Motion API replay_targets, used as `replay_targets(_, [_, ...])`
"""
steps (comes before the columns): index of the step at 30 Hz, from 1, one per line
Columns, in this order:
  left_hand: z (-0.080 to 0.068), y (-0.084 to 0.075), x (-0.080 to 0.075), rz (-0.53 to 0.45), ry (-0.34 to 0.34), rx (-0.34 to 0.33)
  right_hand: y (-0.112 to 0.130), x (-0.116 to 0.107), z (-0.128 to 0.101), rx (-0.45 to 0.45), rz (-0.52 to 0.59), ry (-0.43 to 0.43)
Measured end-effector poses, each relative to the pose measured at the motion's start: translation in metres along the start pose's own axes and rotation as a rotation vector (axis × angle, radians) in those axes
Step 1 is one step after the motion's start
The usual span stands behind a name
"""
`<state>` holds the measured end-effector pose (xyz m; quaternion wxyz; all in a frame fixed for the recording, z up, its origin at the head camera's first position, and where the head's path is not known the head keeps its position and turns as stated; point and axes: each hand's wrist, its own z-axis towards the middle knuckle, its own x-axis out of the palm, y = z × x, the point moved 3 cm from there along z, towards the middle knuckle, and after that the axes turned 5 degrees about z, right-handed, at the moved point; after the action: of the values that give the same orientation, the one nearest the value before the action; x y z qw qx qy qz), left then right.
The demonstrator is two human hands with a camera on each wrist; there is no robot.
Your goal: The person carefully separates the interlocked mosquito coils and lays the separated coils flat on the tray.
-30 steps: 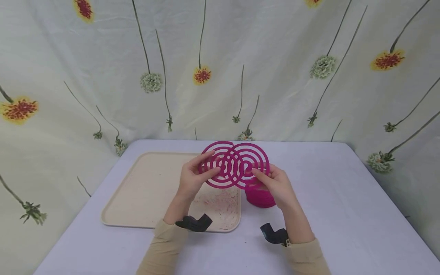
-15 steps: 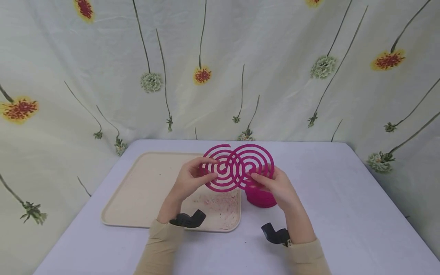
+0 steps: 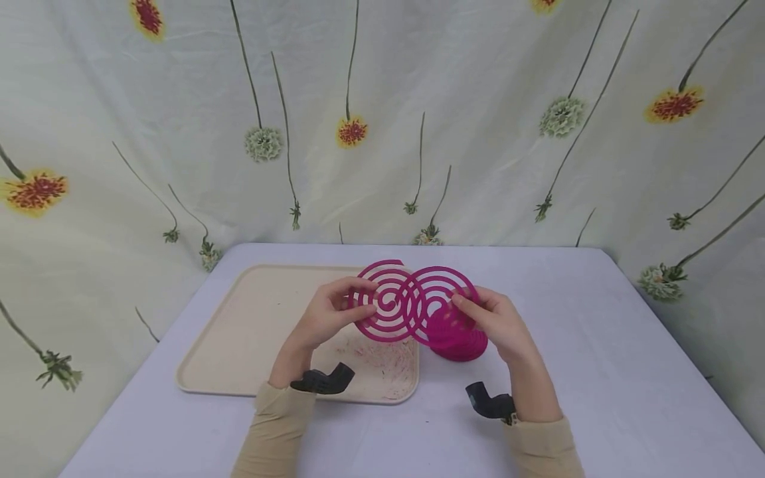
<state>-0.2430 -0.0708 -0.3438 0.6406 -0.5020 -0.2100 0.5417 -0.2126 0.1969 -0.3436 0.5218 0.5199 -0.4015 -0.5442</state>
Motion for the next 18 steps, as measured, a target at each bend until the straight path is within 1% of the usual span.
replay_targets(2, [0.001,0.0,0.001,-0.017,-0.032,-0.005,0.0,0.004,0.001,-0.02,0.048,-0.082])
replay_targets(4, [0.001,0.0,0.001,-0.048,-0.07,-0.009,-0.001,0.009,0.002,-0.03,0.131,-0.166])
replay_targets(7, [0.002,0.0,0.002,-0.092,-0.133,-0.002,-0.003,0.018,0.004,-0.041,0.274,-0.267])
replay_targets(9, [0.003,-0.001,0.004,-0.123,-0.171,0.009,-0.003,0.024,0.005,-0.043,0.389,-0.321])
replay_targets(12, [0.005,0.0,0.009,-0.16,-0.218,0.037,-0.005,0.032,0.006,-0.042,0.564,-0.39])
replay_targets(14, [0.006,0.001,0.012,-0.184,-0.24,0.051,-0.006,0.035,0.007,-0.041,0.655,-0.432])
replay_targets(16, [0.007,0.002,0.013,-0.198,-0.256,0.056,-0.008,0.037,0.007,-0.04,0.719,-0.463])
replay_targets(18, [0.007,0.003,0.012,-0.2,-0.275,0.053,-0.009,0.037,0.007,-0.049,0.719,-0.48])
